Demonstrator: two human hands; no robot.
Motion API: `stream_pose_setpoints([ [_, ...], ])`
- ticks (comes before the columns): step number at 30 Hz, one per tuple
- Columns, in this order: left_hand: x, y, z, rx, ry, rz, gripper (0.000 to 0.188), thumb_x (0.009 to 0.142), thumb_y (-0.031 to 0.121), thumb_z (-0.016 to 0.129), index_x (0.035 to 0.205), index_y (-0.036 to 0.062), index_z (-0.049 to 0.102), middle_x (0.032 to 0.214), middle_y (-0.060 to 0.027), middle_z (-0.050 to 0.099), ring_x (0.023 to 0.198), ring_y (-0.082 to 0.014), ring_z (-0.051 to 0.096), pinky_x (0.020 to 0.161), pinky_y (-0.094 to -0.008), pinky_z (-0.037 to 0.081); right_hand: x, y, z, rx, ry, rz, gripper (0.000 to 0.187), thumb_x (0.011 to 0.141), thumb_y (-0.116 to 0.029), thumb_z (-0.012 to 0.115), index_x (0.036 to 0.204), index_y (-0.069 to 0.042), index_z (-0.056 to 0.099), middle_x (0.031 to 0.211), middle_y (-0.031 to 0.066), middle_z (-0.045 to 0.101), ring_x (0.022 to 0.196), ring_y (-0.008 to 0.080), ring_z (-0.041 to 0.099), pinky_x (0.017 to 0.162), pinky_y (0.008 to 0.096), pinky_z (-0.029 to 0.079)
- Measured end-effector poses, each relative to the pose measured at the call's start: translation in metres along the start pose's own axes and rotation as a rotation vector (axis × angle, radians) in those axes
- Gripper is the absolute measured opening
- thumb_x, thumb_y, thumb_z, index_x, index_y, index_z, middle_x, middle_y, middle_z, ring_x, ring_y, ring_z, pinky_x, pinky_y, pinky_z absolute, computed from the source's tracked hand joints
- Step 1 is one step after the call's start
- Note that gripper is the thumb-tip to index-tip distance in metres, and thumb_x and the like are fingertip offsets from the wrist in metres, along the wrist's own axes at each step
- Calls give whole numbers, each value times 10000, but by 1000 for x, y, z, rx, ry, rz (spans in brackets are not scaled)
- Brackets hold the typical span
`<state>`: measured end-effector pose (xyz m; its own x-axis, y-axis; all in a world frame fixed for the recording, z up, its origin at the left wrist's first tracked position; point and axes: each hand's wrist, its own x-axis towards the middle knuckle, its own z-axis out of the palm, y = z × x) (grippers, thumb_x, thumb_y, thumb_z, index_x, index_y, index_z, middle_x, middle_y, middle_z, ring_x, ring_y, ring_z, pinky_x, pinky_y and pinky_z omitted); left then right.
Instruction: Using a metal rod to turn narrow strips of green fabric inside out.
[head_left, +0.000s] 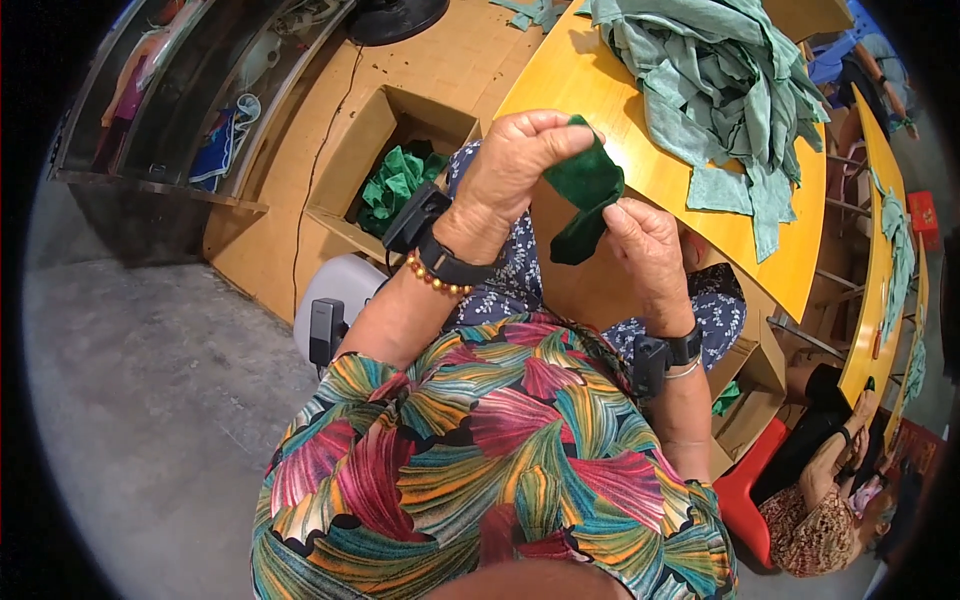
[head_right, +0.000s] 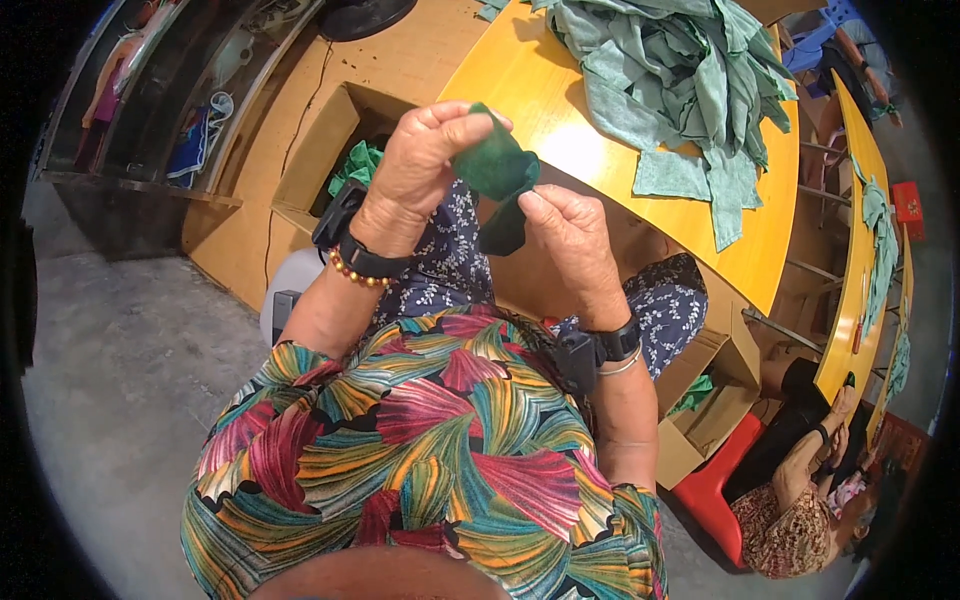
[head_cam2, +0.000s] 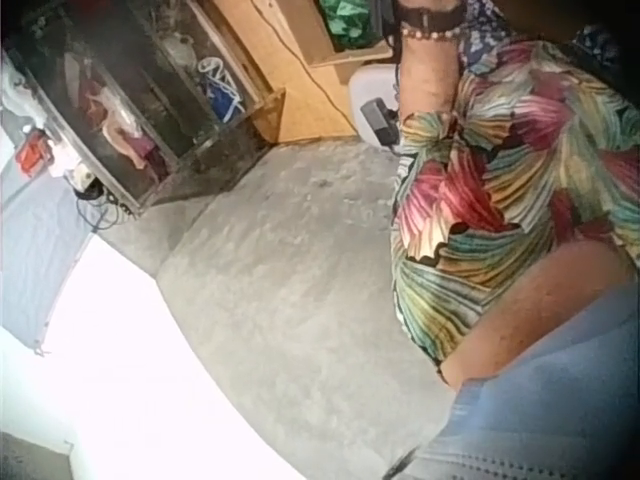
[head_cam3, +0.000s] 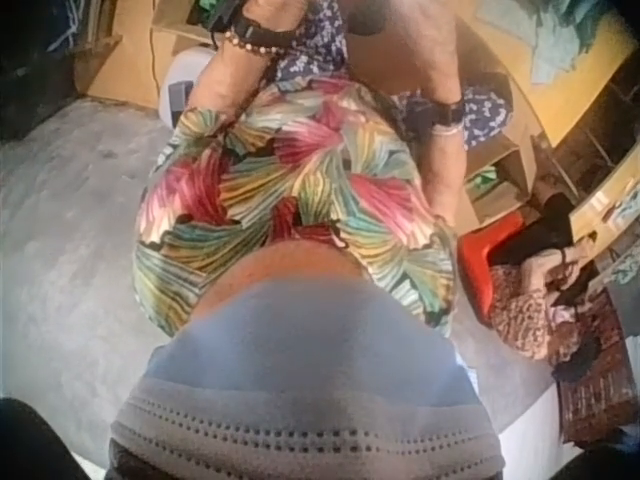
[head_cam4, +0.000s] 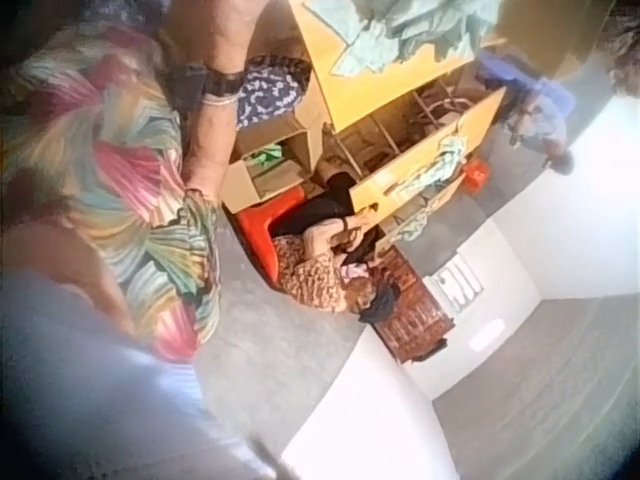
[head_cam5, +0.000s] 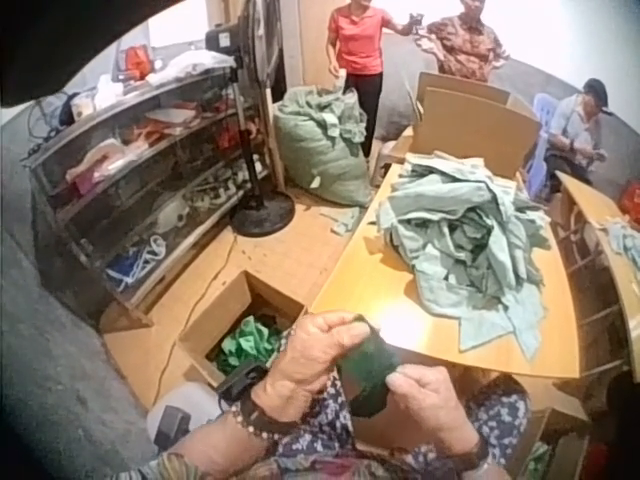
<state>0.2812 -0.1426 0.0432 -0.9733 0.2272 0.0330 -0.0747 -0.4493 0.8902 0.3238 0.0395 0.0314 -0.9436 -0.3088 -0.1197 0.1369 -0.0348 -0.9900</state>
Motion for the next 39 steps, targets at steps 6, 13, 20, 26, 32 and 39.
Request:
stream_pose_setpoints([
  [6,5,16,-1,66,-53,-68,183,780,163,615,778,-18,640,698,-38,620,636,-88,572,598,-202,447,1,-2,-15,-99,-84,40,227,862,-192,556,713,-22,576,578,-69,434,534,22,365,468,194,295],
  [13,1,-3,-8,276,-38,-173,198,743,179,642,661,-1,637,629,-28,606,560,-71,525,522,-217,417,6,0,-10,-753,-159,-212,204,823,-171,577,800,30,599,635,94,588,585,144,555,541,300,419],
  [20,-8,12,14,1033,-104,690,142,694,159,667,780,48,650,847,-79,579,705,-145,545,621,-254,433,4,10,-8,-554,42,-255,181,811,-149,588,878,17,611,685,137,591,593,180,560,550,295,430],
  [26,-25,8,10,105,126,464,640,731,275,698,1218,-2,387,1024,-89,543,836,-177,570,731,-283,470,5,17,-5,-595,355,-543,165,784,-104,621,888,24,607,697,123,579,573,196,537,549,286,433],
  [32,-34,1,11,-81,227,101,417,774,243,667,1071,7,494,921,-48,567,804,-143,580,724,-291,479,2,7,-1,-750,384,-509,163,761,-92,639,873,19,600,640,109,522,539,205,509,514,298,415],
  [39,-38,-6,-3,-50,240,35,356,791,295,644,981,21,519,767,-59,595,631,-146,604,576,-243,512,3,10,4,-788,419,-565,158,733,-90,651,855,-2,602,643,104,514,544,235,514,502,318,413],
])
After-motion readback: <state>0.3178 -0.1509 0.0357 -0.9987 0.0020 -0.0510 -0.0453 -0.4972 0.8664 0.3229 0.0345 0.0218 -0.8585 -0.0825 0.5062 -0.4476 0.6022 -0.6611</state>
